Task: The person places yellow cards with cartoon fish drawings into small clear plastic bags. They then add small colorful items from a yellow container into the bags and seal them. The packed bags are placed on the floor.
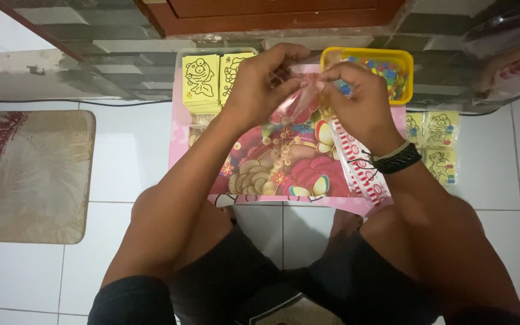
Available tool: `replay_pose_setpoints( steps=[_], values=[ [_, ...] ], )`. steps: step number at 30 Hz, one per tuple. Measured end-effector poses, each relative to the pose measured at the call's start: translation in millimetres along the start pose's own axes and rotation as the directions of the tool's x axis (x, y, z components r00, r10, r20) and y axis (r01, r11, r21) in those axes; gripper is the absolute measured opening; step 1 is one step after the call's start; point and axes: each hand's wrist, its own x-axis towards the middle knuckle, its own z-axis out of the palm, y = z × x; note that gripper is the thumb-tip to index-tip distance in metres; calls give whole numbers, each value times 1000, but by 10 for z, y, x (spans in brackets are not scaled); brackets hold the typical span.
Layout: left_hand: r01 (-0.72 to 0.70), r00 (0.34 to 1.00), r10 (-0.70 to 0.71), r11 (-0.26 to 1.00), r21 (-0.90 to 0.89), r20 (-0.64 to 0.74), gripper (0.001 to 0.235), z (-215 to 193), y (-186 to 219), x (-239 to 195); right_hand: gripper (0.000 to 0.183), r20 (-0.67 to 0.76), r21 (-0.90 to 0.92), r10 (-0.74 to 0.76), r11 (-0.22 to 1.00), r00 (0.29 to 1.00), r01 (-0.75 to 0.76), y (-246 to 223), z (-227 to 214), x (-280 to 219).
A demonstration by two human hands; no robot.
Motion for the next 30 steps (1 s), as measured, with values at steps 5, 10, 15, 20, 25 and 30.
replay_pose_setpoints(
  steps=[5,10,15,20,25,30],
  values=[
    [9,993,-29,987,163,118,71,-87,15,-45,9,-10,-88,-69,994,998,68,60,-33,-9],
    [-166,947,144,984,57,286,78,-54,24,-52,31,127,-369,-254,885,959,283,143,-5,-50],
    [-250,917,221,967,47,331,37,-11,-7,-18,20,303,-421,-282,818,910,393,146,57,-102],
    [-98,902,71,994,40,426,50,-69,89,-49,20,336,-472,-301,766,892,437,142,78,-85],
    [42,881,-99,990,132,463,67,-124,133,-21,13,351,-314,-249,877,903,363,147,29,-70],
    [105,881,-169,981,165,443,83,-204,60,-57,10,283,-327,-130,918,950,224,387,73,-65]
  ],
)
